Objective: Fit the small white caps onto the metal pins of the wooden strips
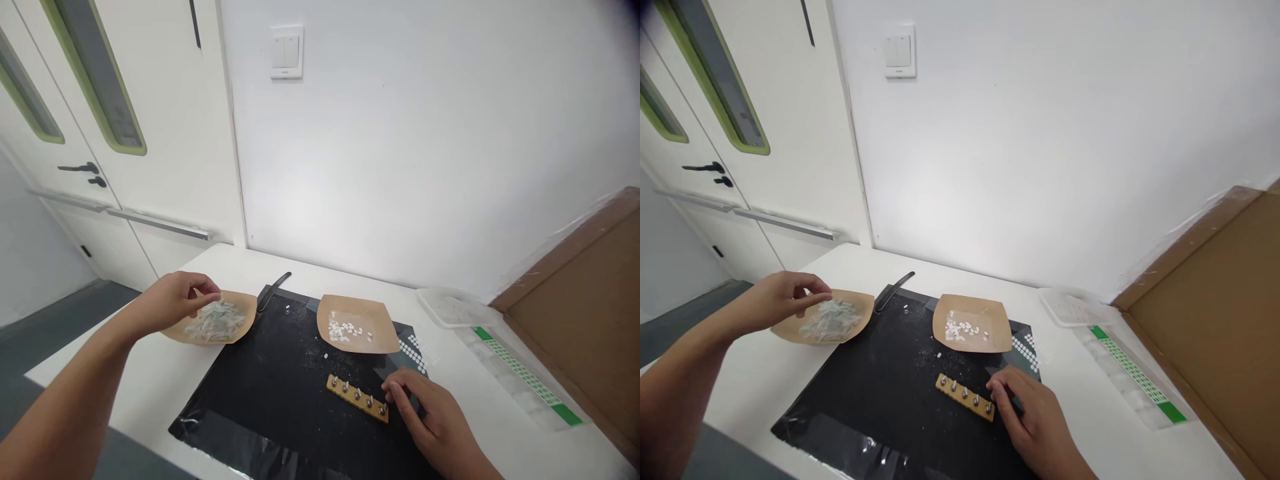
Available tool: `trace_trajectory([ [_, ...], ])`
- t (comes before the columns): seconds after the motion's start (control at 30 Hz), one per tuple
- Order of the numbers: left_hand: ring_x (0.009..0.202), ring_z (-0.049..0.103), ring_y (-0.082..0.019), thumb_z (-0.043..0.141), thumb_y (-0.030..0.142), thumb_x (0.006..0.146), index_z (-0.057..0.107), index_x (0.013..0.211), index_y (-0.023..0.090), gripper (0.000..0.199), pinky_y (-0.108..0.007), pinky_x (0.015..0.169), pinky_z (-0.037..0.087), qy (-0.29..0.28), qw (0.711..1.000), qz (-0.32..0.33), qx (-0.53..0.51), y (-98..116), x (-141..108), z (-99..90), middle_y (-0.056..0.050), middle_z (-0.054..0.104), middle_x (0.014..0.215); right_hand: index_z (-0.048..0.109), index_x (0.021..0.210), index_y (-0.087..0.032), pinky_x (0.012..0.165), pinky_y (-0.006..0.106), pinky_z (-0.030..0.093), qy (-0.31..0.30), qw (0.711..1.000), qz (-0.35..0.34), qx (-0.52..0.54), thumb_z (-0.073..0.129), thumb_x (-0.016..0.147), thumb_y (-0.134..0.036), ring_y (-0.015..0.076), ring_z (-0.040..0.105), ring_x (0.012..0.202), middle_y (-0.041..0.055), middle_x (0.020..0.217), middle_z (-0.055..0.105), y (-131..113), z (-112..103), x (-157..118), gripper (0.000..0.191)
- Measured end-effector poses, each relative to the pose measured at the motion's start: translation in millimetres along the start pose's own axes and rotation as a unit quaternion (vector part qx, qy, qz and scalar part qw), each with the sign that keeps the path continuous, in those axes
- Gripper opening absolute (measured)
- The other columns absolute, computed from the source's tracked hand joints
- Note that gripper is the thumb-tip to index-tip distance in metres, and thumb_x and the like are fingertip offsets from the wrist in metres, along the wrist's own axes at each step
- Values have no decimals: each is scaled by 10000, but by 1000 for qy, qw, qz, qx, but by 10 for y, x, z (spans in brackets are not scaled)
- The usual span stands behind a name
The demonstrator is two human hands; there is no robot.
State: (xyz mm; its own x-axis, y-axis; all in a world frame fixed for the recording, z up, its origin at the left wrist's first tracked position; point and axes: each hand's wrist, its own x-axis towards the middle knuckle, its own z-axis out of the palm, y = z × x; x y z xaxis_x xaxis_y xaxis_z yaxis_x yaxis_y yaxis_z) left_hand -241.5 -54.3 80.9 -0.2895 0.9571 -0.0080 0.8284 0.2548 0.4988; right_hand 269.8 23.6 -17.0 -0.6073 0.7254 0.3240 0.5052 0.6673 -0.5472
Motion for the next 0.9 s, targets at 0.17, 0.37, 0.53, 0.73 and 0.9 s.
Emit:
trace_trajectory([
  [0.17, 699, 695, -251, 746, 693, 807, 798, 954, 232, 487, -291, 671, 439, 8, 997, -16, -73, -70, 25, 149, -28, 724, 646, 643, 982, -262, 700, 297, 549, -10, 1000, 4, -3, 433, 1126, -389, 193, 718, 777, 16, 875, 729, -21, -7, 5, 284],
  [0.37, 769, 721, -259, 704, 694, 854, 715, 940, 205, 496, -274, 627, 414, 2, 992, -10, -122, -113, 16, 335, -58, 774, 755, 641, 962, -260, 695, 293, 538, -25, 1000, 4, -10, 434, 1127, -385, 189, 711, 767, 12, 865, 722, -2, 3, -4, 293],
  [0.53, 890, 776, -275, 671, 653, 899, 630, 956, 211, 447, -245, 576, 428, -40, 984, 8, -173, -78, -4, 307, -97, 799, 1007, 638, 945, -254, 676, 292, 531, -15, 1000, -19, -15, 435, 1123, -380, 188, 700, 741, 18, 840, 713, 38, 13, -3, 298],
  [0.73, 687, 669, -208, 587, 653, 938, 552, 960, 228, 427, -220, 471, 330, -41, 984, 21, -172, -49, 35, 342, -79, 763, 899, 632, 919, -254, 665, 283, 538, 13, 999, 9, -33, 456, 1113, -399, 185, 709, 729, 7, 826, 718, 38, 30, 16, 299],
  [0.9, 570, 511, -175, 543, 600, 965, 548, 979, 238, 362, -264, 551, 348, 0, 994, 42, -102, -9, 59, 352, 25, 584, 642, 633, 917, -254, 654, 274, 542, 30, 999, 10, -24, 456, 1112, -401, 181, 714, 717, 4, 812, 720, 6, 38, 27, 302],
])
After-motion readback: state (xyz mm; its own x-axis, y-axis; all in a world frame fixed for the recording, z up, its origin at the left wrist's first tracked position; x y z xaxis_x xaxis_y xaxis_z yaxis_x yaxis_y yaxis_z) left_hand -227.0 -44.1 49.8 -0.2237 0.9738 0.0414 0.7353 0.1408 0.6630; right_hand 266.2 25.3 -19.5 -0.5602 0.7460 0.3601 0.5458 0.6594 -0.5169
